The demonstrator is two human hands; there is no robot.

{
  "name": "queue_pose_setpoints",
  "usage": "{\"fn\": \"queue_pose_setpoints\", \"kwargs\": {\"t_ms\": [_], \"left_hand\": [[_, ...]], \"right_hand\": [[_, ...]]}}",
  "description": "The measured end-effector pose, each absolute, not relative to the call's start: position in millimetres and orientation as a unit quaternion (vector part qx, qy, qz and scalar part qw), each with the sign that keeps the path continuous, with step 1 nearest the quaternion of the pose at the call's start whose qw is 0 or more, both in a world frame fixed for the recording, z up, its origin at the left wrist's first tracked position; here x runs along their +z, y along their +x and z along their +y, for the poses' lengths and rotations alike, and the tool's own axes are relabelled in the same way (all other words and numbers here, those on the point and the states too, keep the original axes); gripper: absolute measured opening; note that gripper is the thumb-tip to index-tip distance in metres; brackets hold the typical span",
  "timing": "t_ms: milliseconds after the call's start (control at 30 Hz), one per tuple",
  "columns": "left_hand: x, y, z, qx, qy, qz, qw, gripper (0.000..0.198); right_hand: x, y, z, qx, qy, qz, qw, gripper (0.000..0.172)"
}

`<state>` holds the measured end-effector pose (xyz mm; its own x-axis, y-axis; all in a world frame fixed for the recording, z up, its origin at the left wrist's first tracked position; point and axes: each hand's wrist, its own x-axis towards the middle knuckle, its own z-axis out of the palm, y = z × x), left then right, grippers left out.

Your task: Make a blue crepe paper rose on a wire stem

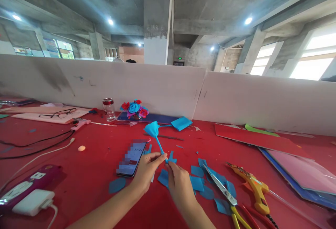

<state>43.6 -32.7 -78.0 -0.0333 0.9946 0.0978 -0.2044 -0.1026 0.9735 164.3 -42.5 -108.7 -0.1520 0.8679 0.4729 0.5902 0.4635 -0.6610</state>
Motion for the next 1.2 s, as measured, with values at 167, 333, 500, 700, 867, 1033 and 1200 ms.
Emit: {"fn": "queue_pose_setpoints", "kwargs": {"t_ms": [167, 333, 500, 700, 867, 1033, 1200], "left_hand": [[-71, 42, -34, 0.563, 0.491, 0.366, 0.555, 0.02], [-66, 39, -36, 0.554, 0.489, 0.342, 0.581, 0.017], [-64, 36, -36, 0.529, 0.505, 0.316, 0.604, 0.017], [-68, 36, -32, 0.544, 0.473, 0.325, 0.612, 0.026], [-69, 34, -30, 0.557, 0.447, 0.301, 0.633, 0.033], [-64, 28, -25, 0.589, 0.41, 0.32, 0.619, 0.033], [-67, 24, -18, 0.634, 0.369, 0.368, 0.571, 0.023]], "right_hand": [[-93, 160, -44, 0.638, -0.386, -0.464, 0.479, 0.032], [-93, 164, -45, 0.832, -0.253, -0.269, 0.414, 0.021], [-96, 162, -48, 0.845, -0.214, -0.243, 0.425, 0.018], [-98, 157, -48, 0.832, -0.208, -0.241, 0.455, 0.018], [-98, 156, -49, 0.83, -0.215, -0.258, 0.445, 0.02], [-93, 154, -50, 0.75, -0.303, -0.347, 0.474, 0.028], [-95, 155, -48, 0.469, -0.454, -0.58, 0.487, 0.039]]}}
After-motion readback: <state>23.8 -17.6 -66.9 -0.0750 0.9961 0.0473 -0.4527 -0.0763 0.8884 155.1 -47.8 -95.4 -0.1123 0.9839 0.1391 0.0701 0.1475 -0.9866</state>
